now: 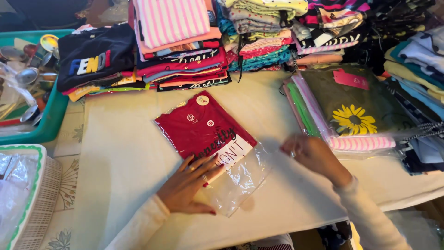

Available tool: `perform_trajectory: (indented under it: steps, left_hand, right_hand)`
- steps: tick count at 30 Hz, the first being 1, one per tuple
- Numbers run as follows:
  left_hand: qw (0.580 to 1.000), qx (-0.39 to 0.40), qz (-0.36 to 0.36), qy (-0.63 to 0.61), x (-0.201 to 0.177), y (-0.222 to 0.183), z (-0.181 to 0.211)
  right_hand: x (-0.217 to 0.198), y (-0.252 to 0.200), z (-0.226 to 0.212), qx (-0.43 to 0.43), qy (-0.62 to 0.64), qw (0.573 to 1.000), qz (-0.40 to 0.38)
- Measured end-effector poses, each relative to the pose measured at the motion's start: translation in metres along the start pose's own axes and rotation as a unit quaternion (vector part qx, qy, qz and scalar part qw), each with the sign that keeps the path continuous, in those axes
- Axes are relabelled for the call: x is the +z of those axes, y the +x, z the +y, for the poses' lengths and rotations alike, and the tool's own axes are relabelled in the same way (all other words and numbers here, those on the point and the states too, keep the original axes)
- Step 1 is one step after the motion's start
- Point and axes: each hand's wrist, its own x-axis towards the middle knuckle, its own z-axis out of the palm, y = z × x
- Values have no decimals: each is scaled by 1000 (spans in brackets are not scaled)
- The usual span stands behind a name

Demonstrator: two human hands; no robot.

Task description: The person picks up folded t-shirts one at a time from stacks on the table, slides each shirt into a clear plastic bag, presses the bag flat over the shirt, and sets the bagged shirt on a stack. They repeat this for shirts of different colors and place finished bags aside.

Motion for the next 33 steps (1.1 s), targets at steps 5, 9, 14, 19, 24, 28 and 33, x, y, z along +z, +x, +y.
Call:
perform_trajectory:
  steps: [5,9,14,19,24,28,33]
  left_hand:
    - [999,-7,10,44,18,-17,-11]
    - [977,67,98,179,28,-12,-19]
    - [957,114,231,135,-13,4,5]
    - [943,64,324,-40,-89,21,44]
    - [908,-69,343,-229,-148,32,83]
    - [859,-69,382,-335,-120,49,40]
    - [719,-287,298,-558,2,53,-102]
  right_hand:
    - [45,87,7,0,354,933,-68]
    - [61,113,-20,38,374,916,-137]
    - [44,101,-14,-31,560,815,-142]
    - [-24,45,-68,-174,573,793,-112]
    - [-15,24,-39,-212,610,754,118]
    - [-14,43,-53,-176,644,733,126]
    - [80,132,12,-16,525,850,22]
